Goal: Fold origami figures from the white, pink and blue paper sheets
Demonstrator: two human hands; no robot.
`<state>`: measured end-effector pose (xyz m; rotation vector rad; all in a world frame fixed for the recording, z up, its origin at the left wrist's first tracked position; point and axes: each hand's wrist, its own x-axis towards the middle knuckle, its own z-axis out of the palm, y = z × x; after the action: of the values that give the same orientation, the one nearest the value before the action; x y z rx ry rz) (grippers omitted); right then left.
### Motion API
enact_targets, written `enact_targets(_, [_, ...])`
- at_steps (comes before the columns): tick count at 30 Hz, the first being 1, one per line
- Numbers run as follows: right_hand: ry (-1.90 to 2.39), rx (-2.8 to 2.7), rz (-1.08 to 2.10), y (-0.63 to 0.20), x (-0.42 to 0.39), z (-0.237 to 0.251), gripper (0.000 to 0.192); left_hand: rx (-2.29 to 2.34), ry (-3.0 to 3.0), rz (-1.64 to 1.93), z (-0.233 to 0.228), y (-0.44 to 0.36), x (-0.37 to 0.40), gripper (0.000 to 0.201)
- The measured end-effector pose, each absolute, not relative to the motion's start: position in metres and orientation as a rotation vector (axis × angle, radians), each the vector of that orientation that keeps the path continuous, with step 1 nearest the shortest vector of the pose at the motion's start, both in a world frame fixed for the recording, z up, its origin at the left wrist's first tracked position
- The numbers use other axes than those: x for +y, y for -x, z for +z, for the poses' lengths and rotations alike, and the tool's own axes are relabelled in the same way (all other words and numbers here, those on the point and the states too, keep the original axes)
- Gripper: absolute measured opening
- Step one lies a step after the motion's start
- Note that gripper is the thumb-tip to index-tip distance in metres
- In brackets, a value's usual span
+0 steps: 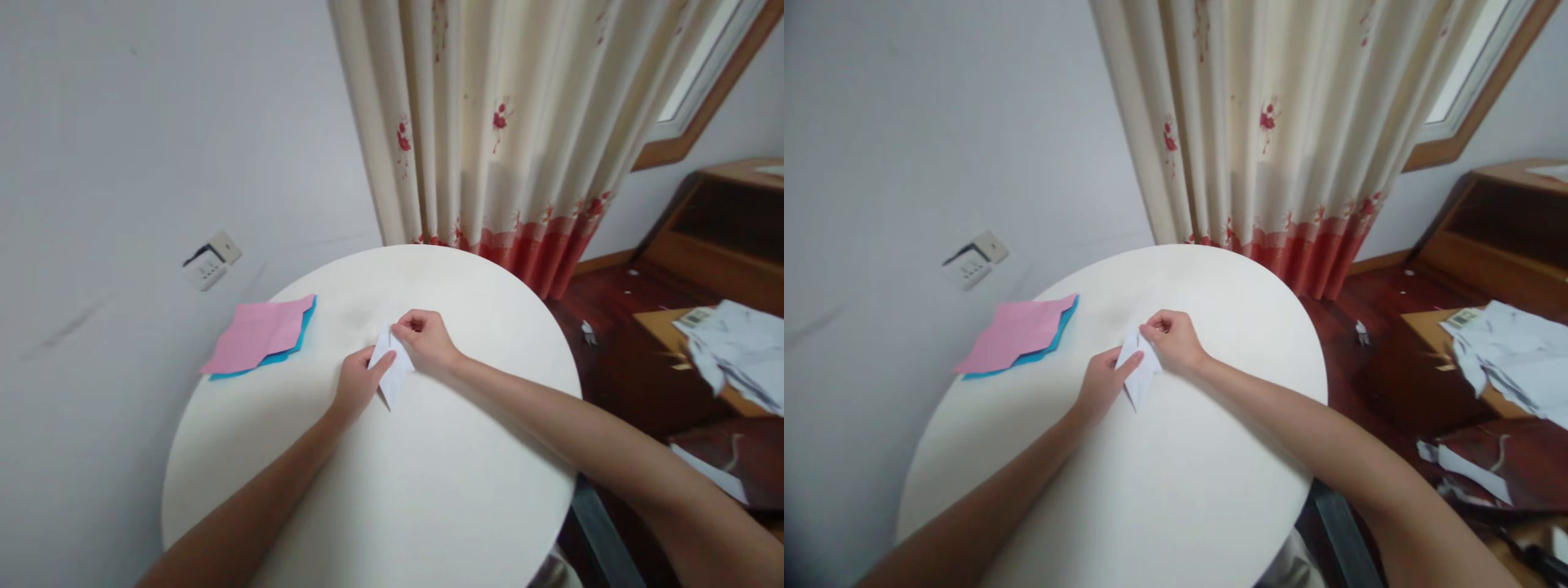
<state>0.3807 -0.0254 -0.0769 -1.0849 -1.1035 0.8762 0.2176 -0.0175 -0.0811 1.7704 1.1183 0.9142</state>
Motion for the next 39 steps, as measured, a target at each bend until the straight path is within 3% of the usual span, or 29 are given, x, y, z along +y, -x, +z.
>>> enact_targets(10, [1.12,-0.982,0.796,-0.371,-0.035,-0.064,0.003,1.18,-1.864,0.916,-0.083,-0.218,-0.014,0.033])
enact_targets(19, [1.128,-0.933,0.759,-0.372,-0.041,-0.075,0.014,1.169,-1.846,0.837,-0.085,-0.222,-0.015,0.037])
enact_targets(27, [1.155,-0.81,0.989,-0.371,-0.037,-0.08,0.013,1.143,-1.818,0.815,-0.087,-0.22,-0.014,0.041])
enact_targets(34, [1.168,-0.943,1.016,-0.384,-0.027,-0.077,0.028,1.087,-1.719,0.843,-0.085,-0.22,-0.014,0.041])
enact_targets(39, [1.177,-1.029,1.135,-0.394,-0.024,-0.074,0.057,1.076,-1.659,0.882,-0.088,-0.219,-0.013,0.04])
